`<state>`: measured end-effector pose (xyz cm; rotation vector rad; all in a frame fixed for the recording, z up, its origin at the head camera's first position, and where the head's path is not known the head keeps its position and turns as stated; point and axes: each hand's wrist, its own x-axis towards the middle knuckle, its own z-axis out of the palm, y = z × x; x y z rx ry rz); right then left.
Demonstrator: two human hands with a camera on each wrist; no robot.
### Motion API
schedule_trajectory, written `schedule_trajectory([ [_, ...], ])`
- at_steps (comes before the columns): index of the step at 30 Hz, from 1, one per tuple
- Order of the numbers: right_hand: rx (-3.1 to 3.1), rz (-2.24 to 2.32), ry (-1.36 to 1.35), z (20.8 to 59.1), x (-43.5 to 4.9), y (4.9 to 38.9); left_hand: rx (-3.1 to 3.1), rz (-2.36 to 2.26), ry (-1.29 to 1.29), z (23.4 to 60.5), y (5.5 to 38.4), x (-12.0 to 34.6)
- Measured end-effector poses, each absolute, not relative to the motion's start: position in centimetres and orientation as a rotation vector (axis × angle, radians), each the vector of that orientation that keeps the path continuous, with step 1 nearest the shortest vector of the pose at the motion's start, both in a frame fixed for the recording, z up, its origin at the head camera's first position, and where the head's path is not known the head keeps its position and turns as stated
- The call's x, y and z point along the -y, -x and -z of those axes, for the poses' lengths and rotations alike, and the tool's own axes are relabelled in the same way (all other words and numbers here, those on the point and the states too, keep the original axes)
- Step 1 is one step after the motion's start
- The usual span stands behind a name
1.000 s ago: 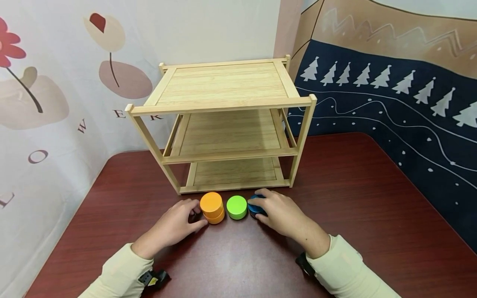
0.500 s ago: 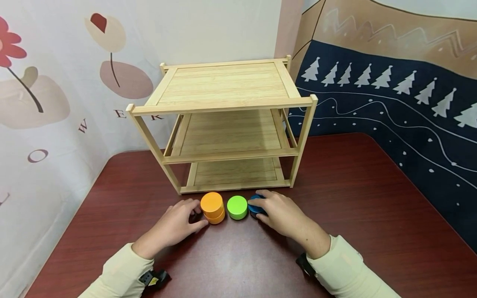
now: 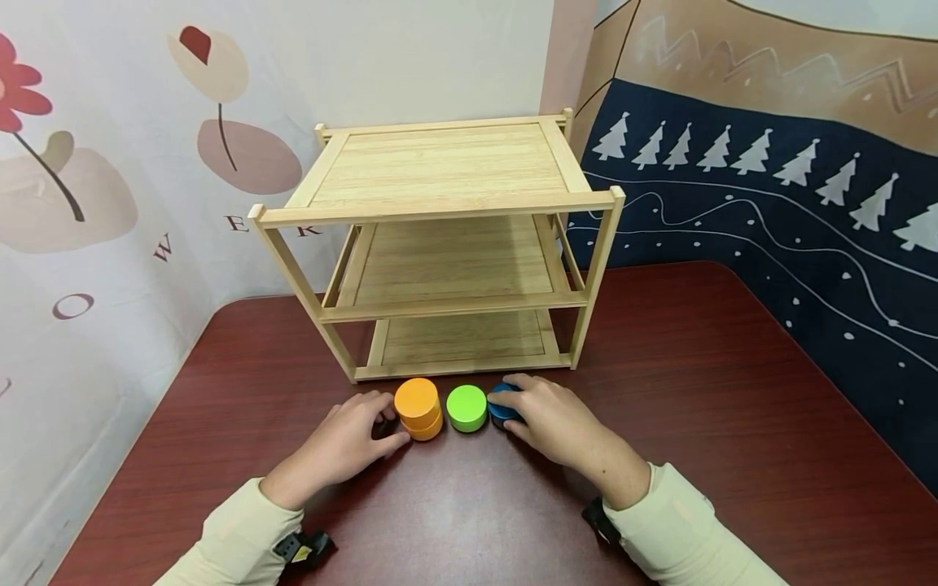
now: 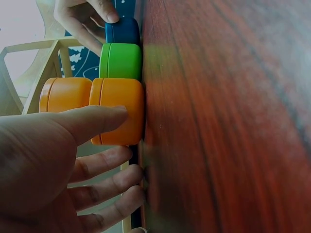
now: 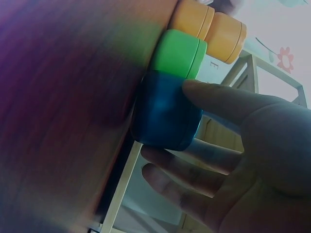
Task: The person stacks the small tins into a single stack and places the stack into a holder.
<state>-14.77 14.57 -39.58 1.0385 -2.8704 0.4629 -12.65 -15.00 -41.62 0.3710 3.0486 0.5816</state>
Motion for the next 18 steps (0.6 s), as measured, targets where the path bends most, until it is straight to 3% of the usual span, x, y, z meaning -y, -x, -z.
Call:
schedule_trajectory([
  [18, 2.842, -0.474, -1.071, 39.25, -14.75, 14.63, -3.055, -0.577, -0.375, 41.61, 12.52, 15.03],
])
